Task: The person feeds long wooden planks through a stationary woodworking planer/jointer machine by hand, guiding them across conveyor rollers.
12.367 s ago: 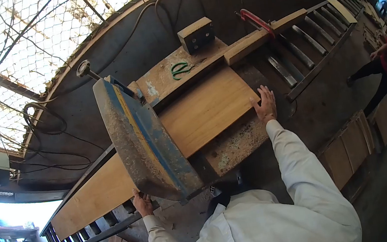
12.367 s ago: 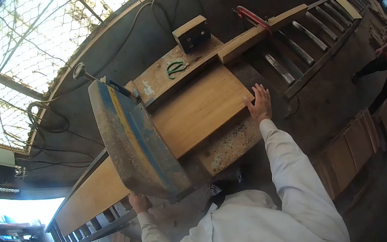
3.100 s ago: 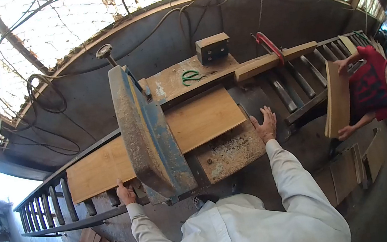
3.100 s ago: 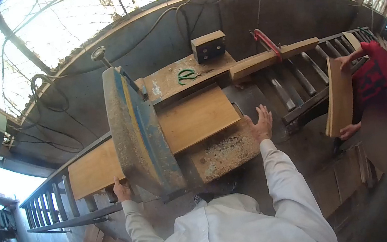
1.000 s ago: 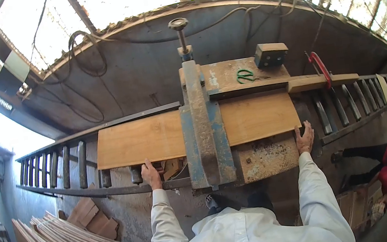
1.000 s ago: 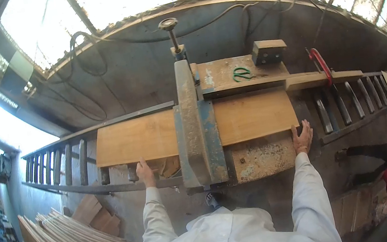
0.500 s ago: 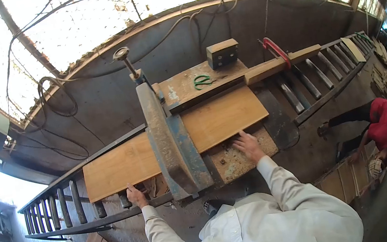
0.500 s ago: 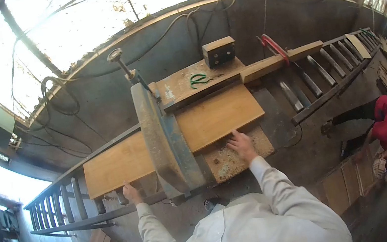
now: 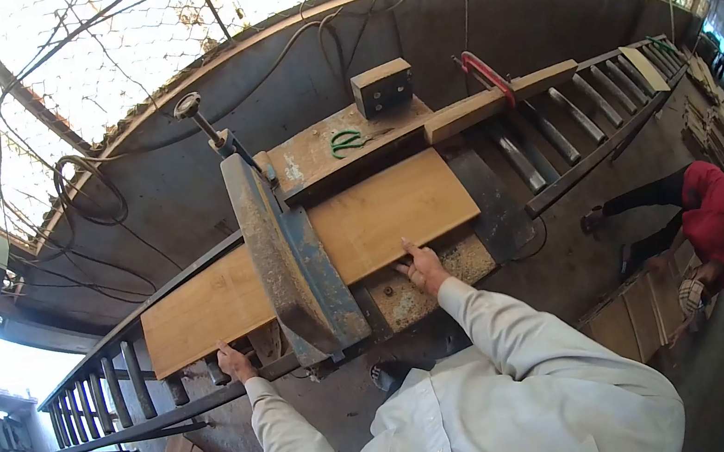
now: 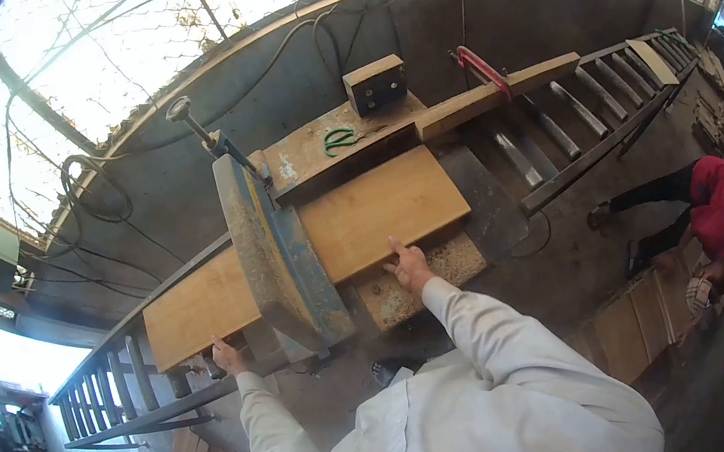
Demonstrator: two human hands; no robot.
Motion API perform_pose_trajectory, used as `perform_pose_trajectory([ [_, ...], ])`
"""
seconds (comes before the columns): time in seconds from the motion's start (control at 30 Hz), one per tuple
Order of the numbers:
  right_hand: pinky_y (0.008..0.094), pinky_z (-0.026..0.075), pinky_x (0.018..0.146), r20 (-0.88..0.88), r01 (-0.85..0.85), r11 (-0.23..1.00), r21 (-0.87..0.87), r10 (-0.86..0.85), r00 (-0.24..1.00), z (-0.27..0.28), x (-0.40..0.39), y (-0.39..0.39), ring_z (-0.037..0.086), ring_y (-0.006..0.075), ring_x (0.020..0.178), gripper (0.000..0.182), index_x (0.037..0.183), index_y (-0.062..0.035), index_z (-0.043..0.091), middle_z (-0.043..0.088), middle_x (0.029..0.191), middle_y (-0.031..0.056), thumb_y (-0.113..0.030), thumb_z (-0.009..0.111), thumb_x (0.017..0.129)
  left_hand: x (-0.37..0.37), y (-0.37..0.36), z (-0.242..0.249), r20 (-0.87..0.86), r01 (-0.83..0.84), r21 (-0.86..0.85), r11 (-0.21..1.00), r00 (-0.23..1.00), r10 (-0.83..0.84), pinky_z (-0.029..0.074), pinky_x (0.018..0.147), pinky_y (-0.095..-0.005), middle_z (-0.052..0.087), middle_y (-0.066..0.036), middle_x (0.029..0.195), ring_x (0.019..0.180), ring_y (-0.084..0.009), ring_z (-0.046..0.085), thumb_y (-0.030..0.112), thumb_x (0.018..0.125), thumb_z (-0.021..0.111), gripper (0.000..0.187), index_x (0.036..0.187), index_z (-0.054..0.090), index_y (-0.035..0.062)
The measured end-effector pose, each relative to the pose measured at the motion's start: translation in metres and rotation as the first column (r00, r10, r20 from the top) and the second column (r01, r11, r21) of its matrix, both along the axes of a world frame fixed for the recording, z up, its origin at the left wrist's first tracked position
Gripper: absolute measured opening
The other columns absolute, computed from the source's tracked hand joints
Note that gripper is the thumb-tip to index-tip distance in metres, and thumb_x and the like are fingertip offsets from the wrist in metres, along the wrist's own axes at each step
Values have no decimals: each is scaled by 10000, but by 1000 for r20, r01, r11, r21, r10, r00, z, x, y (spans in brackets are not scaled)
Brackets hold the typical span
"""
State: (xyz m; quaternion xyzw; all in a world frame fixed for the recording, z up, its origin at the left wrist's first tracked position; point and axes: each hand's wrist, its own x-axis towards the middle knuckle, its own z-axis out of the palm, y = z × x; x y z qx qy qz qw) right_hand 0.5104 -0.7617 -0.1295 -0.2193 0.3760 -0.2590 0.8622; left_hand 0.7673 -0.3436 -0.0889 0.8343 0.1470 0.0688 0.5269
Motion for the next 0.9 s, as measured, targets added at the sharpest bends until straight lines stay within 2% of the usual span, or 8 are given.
perform_pose_trajectory([
  [0.17,588,469,993,-18,-52,999,15,52,998,2,-95,-9,539,284,1205,447,1351,-18,492,518,1358,111,-226,622,977,31,37,-66,233,125,480,868,936,-264,471,808,-531,673,-261,1022,944,-445,632,447,1019,397,551,1143,647,-29],
  [0.33,590,477,986,-87,144,989,12,-143,986,38,-182,-113,572,338,1154,391,1304,-35,526,597,1258,132,-214,616,968,37,44,-89,312,53,632,773,896,-317,467,739,-540,641,-265,919,875,-473,603,265,1014,379,391,952,629,-29],
  [0.43,468,547,907,-5,240,971,5,-240,971,5,-255,-268,626,312,1068,350,1241,-19,576,665,1122,151,-227,617,963,31,29,-48,34,31,85,996,999,-34,492,816,-521,652,-266,929,963,-427,633,507,996,451,608,972,622,-76],
  [0.53,451,443,1000,-369,118,721,-683,-481,795,-27,-312,-376,598,320,1113,405,1278,8,563,621,1246,160,-247,612,967,9,28,-19,-123,-26,-334,942,992,-17,588,760,-479,624,-180,1042,943,-328,648,426,988,540,486,1078,580,-50],
  [0.63,354,449,1011,-362,397,675,-622,-697,619,120,-235,-254,559,281,1207,464,1381,24,470,514,1419,163,-239,537,1004,23,29,-13,-139,-67,-556,828,990,-14,613,738,-474,610,-147,1092,934,-292,645,338,968,612,394,1124,548,-17],
  [0.7,345,446,1003,-190,171,529,-831,-559,807,50,-246,-274,570,266,1172,477,1360,23,495,549,1371,167,-285,564,1001,30,32,-16,-82,-35,-713,700,996,-33,601,760,-506,562,-179,1130,987,-313,624,262,949,658,376,1135,496,-21],
  [0.77,365,453,978,-517,-441,275,-855,-530,672,98,-200,-178,593,272,1138,461,1301,14,554,608,1283,152,-294,627,966,42,39,-34,-73,-22,-801,598,995,-62,573,809,-522,583,-168,1166,1045,-315,622,168,946,641,321,1172,496,-8],
  [0.9,406,325,1123,-632,-695,87,-714,-508,585,40,-168,-140,446,297,1338,595,1342,-1,523,506,1412,176,-428,626,942,16,14,-15,-42,71,-834,547,981,-191,533,780,-462,675,-88,1063,920,-260,672,152,968,604,235,1184,584,61],
])
